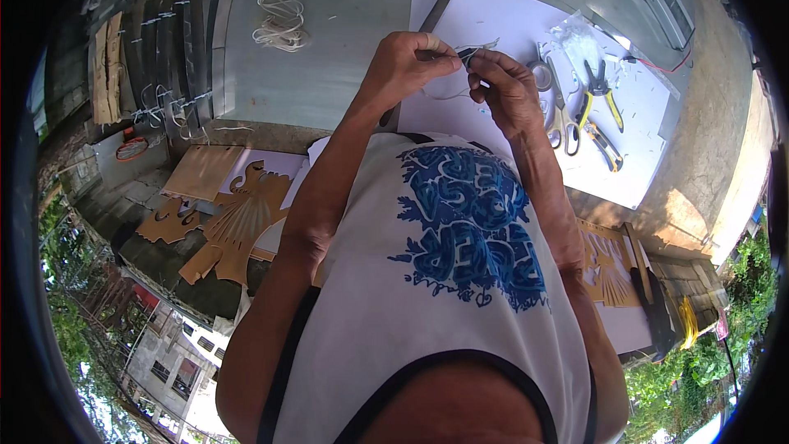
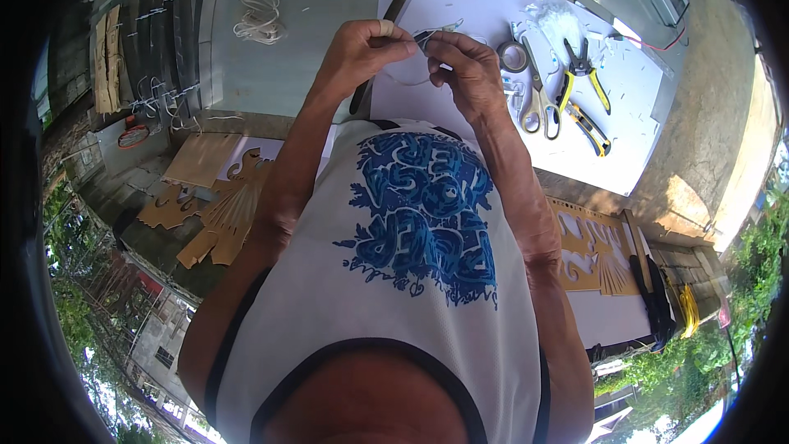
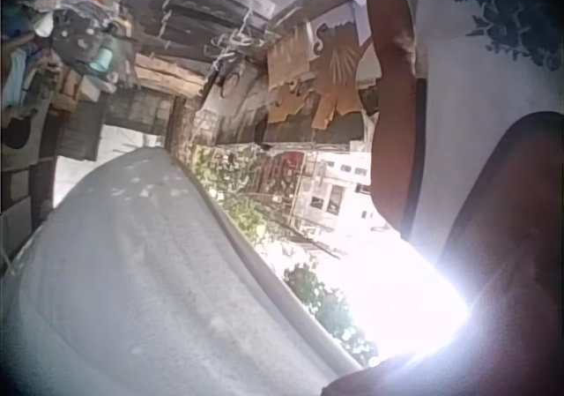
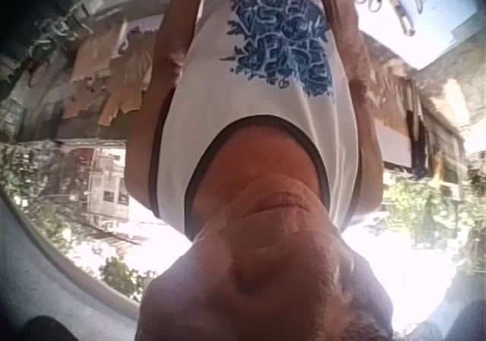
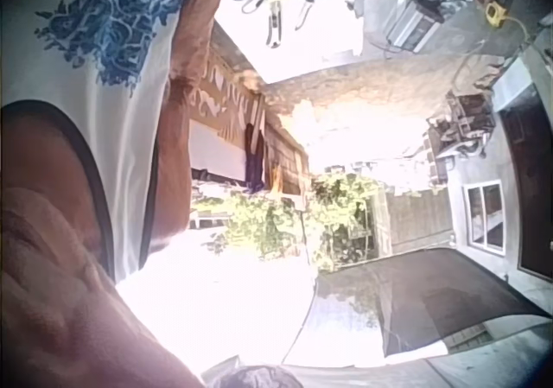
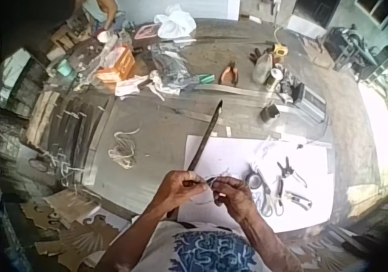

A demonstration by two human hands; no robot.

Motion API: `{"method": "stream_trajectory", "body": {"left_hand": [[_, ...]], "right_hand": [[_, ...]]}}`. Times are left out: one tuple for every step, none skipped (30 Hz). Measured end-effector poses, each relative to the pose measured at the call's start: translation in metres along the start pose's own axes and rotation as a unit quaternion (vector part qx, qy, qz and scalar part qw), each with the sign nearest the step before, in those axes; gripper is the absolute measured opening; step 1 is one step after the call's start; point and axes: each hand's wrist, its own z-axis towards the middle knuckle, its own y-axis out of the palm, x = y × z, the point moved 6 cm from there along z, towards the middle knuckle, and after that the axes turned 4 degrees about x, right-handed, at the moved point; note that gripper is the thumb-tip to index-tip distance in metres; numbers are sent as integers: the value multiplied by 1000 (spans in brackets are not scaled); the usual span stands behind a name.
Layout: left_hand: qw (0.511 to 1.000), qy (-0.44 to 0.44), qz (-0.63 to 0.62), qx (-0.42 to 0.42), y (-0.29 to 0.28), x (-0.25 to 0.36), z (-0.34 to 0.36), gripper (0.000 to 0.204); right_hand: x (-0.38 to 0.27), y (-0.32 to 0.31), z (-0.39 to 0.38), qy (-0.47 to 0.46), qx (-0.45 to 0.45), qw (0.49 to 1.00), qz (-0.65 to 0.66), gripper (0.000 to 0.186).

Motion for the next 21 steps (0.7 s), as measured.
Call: {"method": "stream_trajectory", "body": {"left_hand": [[1000, -6, 14, -4, -1, 2, 0, 22], [999, -12, 29, -9, -1, 2, 0, 22], [1000, -8, 28, -11, -1, 3, 1, 23], [1000, -4, 28, -13, -2, 2, 1, 23], [1000, -1, 27, -14, -2, 2, 2, 24], [1000, -5, 6, -7, -2, 1, 2, 24], [1000, -10, -15, 0, -1, -2, 2, 25], [999, -13, -35, 6, -1, -2, 2, 26], [999, -18, -39, 5, 0, -2, 1, 26], [999, -23, -42, 3, 0, 0, 0, 26], [999, -27, -45, 2, -1, 1, -1, 26], [998, -29, -48, 3, 0, 2, -1, 26], [998, -32, -51, 3, 0, 3, -1, 26], [998, -35, -54, 4, 1, 3, -1, 27], [997, -44, -59, 9, 1, 3, -1, 26], [996, -53, -65, 15, 1, 3, -1, 25], [995, -62, -70, 20, 1, 3, -2, 24], [996, -44, -77, 30, 2, 4, -2, 23], [995, -25, -84, 40, 3, 3, -2, 21], [995, -6, -91, 50, 4, 2, -1, 20], [995, -3, -82, 53, 4, 0, 0, 20]], "right_hand": [[0, -1, 1, 2, -3, 1000, 0, 18], [0, -1, 1, 2, -6, 1000, -1, 18], [-1, -1, 1, 2, -8, 1000, -1, 18], [-1, -1, 1, 2, -11, 1000, -1, 18], [-1, 0, 1, 4, -14, 1000, -2, 18], [-2, 1, 1, 6, -17, 1000, -2, 18], [-3, 1, 2, 8, -20, 1000, -3, 18], [-3, 1, 2, 7, -22, 1000, -3, 18], [-2, 0, 3, 6, -23, 1000, -3, 18], [-2, -1, 3, 5, -25, 1000, -3, 18], [-3, 0, 3, 2, -26, 1000, -3, 18], [-4, 0, 2, -1, -26, 1000, -4, 17], [-5, 1, 2, -4, -27, 1000, -4, 17], [-5, 0, 3, -9, -28, 1000, -3, 16], [-5, 0, 3, -15, -28, 999, -3, 16], [-5, -1, 4, -21, -28, 999, -2, 15], [-5, -1, 4, -23, -25, 999, -4, 15], [-4, -1, 4, -26, -21, 999, -7, 16], [-4, -1, 3, -28, -18, 999, -9, 16], [-4, -1, 4, -31, -20, 999, -12, 16], [-4, -1, 4, -33, -22, 999, -14, 17]]}}
